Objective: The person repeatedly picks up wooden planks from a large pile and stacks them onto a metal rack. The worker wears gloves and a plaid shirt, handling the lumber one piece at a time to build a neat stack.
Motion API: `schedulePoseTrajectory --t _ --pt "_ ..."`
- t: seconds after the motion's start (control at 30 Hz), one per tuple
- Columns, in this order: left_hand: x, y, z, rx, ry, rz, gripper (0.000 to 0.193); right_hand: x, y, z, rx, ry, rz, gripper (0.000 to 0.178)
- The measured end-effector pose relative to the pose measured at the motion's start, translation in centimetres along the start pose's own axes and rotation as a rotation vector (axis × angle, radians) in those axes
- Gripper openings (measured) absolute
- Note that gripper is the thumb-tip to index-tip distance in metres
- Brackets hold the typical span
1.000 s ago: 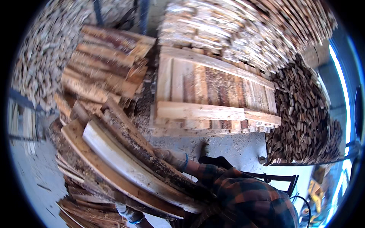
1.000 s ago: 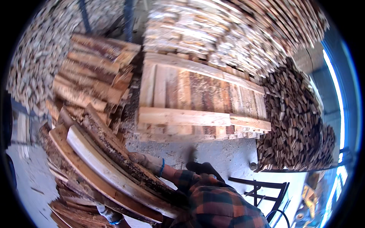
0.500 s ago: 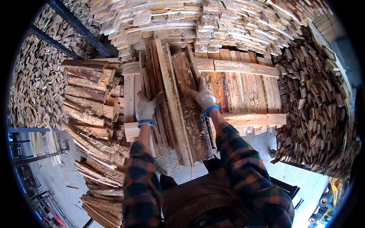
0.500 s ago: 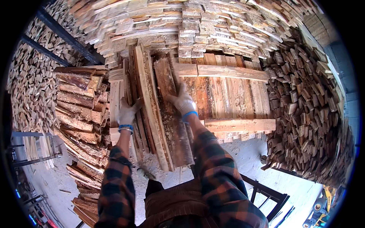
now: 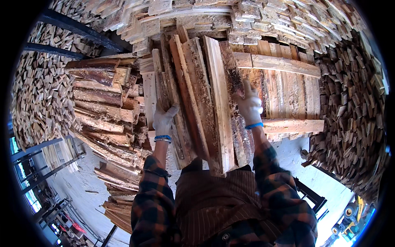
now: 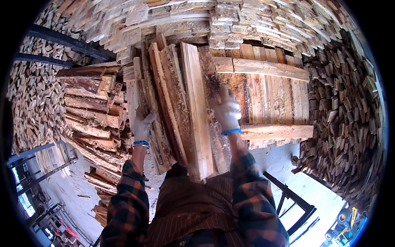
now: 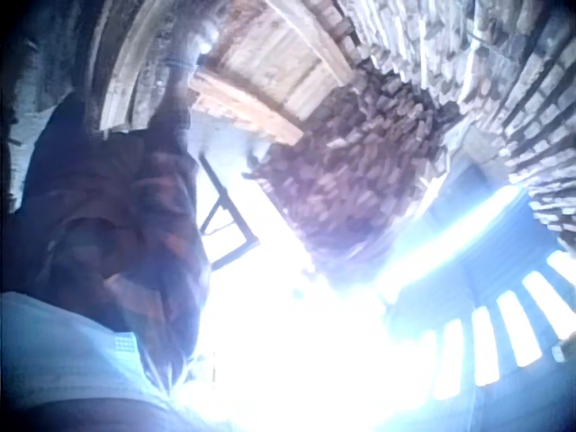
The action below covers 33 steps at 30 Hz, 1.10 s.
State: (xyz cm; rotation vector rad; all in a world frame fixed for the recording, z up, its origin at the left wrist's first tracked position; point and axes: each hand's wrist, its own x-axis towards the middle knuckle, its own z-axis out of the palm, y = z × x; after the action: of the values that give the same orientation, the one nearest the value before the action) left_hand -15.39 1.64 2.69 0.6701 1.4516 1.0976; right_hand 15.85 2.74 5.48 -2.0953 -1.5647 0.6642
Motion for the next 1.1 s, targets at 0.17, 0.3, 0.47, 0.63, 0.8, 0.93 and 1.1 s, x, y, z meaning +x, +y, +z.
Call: schedulePoseTrajectory --t 0.17,0.3,0.47,0.63,0.8,0.93,1.1 --pt "3.3 -5.1 -7.2 -0.611 -0.011 -0.275 0.060 -4.9 -11.2 1.6 -0.415 -0.229 -0.002 0.103" --pt "4.4 -6.7 -6.4 -0.546 -0.075 -0.240 0.052 -3.7 -9.0 2.0 -0.270 -0.171 0.014 0.110" --pt "3.9 -3.8 -7.6 -0.511 -0.082 -0.172 0.055 -1.7 -6.0 -2.0 0.641 -0.390 0.306 0.083" --pt "2.2 2.2 -8.3 0.505 -0.021 0.128 0.051 0.0 5.0 -5.8 0.850 -0.193 0.286 0.069" --pt "2.3 4.7 -8.5 0.214 -0.035 -0.003 0.058 2.3 13.8 -7.8 0.797 -0.145 0.253 0.060" --pt "3.2 3.1 -8.0 -0.017 -0.059 -0.084 0.059 2.5 13.6 -3.5 0.743 -0.169 0.446 0.055" --pt "2.9 0.7 -5.5 -0.184 -0.008 -0.240 0.053 -0.9 11.0 0.4 0.809 -0.207 0.407 0.058"
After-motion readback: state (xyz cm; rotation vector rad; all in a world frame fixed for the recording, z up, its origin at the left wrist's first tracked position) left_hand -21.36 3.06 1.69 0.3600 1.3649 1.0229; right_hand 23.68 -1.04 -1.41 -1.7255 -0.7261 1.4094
